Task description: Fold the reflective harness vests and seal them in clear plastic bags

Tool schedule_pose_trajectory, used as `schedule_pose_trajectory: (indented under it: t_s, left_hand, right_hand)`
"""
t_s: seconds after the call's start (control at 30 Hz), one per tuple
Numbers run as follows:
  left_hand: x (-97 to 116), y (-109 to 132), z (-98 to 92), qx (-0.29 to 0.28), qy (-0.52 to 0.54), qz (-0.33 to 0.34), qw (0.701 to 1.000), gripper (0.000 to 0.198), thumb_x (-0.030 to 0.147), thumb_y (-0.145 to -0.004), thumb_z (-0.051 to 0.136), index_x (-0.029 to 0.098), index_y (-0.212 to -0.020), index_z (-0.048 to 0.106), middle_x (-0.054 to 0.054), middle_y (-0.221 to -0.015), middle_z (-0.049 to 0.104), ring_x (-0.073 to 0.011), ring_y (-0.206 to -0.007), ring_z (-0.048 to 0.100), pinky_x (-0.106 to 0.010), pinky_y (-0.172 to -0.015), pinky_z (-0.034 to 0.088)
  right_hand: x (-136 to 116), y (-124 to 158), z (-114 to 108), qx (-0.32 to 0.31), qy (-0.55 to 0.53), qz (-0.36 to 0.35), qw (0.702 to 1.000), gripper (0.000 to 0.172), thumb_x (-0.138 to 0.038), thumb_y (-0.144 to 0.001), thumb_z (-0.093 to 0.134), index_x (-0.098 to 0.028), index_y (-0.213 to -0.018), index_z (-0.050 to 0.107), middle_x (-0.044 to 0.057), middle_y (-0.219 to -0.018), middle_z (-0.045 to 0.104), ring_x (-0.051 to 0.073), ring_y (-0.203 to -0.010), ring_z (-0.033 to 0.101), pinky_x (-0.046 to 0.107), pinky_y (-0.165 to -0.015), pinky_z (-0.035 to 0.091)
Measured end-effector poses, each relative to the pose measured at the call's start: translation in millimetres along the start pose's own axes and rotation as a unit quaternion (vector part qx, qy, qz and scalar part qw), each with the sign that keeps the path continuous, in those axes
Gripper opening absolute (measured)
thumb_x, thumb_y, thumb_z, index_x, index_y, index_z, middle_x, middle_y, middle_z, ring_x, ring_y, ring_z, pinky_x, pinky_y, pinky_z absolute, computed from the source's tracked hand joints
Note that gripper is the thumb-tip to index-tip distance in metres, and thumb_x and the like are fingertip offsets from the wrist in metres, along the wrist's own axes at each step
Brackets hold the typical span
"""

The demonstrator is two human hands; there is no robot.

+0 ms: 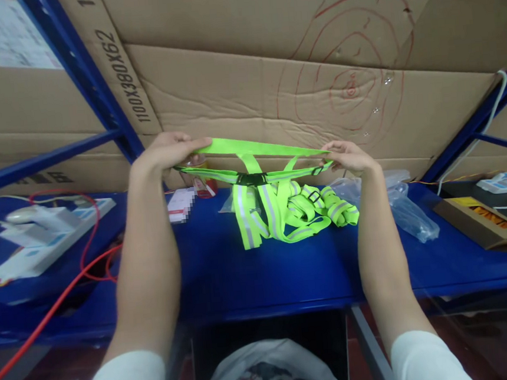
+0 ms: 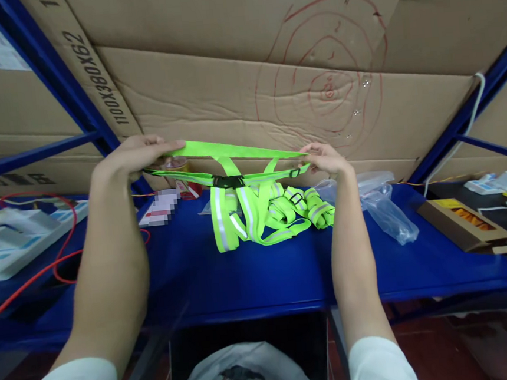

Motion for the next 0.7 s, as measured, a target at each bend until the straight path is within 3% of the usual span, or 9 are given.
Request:
schedule_pose_trajectory:
  t_s: [0.1,0.23,0.3,0.4,0.5,0.57,0.7]
  left_hand:
    - [7.3,5.7,1.7,-0.003,-0.013,0.016,1.0,0.048,0.05,-0.083,0.092,0.019,-0.068,0.058,0.001,-0.057,0.06,-0.0111,-0.051,0.054,-0.023,-0.052,0.039]
    - [20.3,15.3,14.3,-0.071,0.147,0.015,0.986,0.035,0.035,-0.104,0.074,0.019,-0.078,0.058,0.008,-0.051,0.042,-0.0125,-0.052,0.054,-0.027,-0.064,0.052]
    - [22.9,16.3,13.3,-0.062,0.193,0.012,0.979,0.025,0.03,-0.107,0.069,0.018,-0.087,0.061,0.008,-0.054,0.046,-0.0122,-0.049,0.052,-0.028,-0.061,0.051]
    - [23.1,12.3,8.0,-0.066,0.218,0.035,0.973,0.024,0.031,-0.102,0.077,0.017,-0.089,0.062,0.006,-0.06,0.052,-0.0081,-0.046,0.044,-0.025,-0.048,0.035]
    - [21.5,6.9,4.2,-0.086,0.252,0.056,0.962,0.043,0.038,-0.087,0.093,0.019,-0.081,0.054,0.009,-0.062,0.049,-0.0029,-0.044,0.029,-0.025,-0.044,0.019]
    - [19.6,4.4,1.9,-0.072,0.261,0.054,0.961,0.053,0.04,-0.08,0.098,0.021,-0.079,0.049,0.011,-0.063,0.049,-0.0018,-0.044,0.026,-0.024,-0.045,0.018]
    - [20.2,4.1,1.3,-0.054,0.302,0.061,0.95,0.057,0.04,-0.072,0.101,0.022,-0.079,0.047,0.011,-0.063,0.051,-0.003,-0.047,0.032,-0.023,-0.049,0.03]
  right_hand:
    - [-4.8,2.6,-1.8,0.011,-0.066,0.007,0.998,0.032,-0.029,-0.082,0.09,-0.022,-0.103,0.067,-0.002,-0.071,0.07,0.015,-0.06,0.072,0.023,-0.053,0.057]
    - [-13.5,2.6,-3.1,0.016,-0.142,-0.018,0.99,0.041,-0.038,-0.081,0.09,-0.028,-0.111,0.065,-0.008,-0.067,0.058,0.017,-0.066,0.075,0.029,-0.063,0.064]
    - [-15.7,2.7,-3.7,0.009,-0.152,-0.025,0.988,0.043,-0.043,-0.079,0.093,-0.028,-0.109,0.066,-0.009,-0.065,0.054,0.015,-0.062,0.07,0.028,-0.062,0.063]
    - [-20.6,5.9,-4.4,-0.007,-0.156,-0.06,0.986,0.047,-0.043,-0.073,0.097,-0.029,-0.108,0.069,-0.008,-0.067,0.054,0.011,-0.057,0.058,0.025,-0.059,0.058]
    - [-25.8,12.0,-2.4,-0.034,-0.144,-0.099,0.984,0.055,-0.034,-0.065,0.099,-0.03,-0.112,0.07,-0.008,-0.075,0.061,0.01,-0.059,0.056,0.023,-0.056,0.053]
    - [-28.2,15.0,-0.2,-0.054,-0.141,-0.121,0.981,0.058,-0.03,-0.06,0.1,-0.03,-0.11,0.069,-0.007,-0.081,0.065,0.009,-0.062,0.057,0.022,-0.056,0.051]
    - [-25.9,11.8,-1.0,-0.045,-0.15,-0.139,0.978,0.054,-0.03,-0.057,0.103,-0.027,-0.093,0.062,-0.006,-0.085,0.07,0.01,-0.065,0.06,0.022,-0.06,0.054]
Point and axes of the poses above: each hand's wrist, its own y-axis away from the middle knuckle, its own z-axis out of the palm, x = y × z, the point moved 5 cm from there along -y, towards the middle knuckle
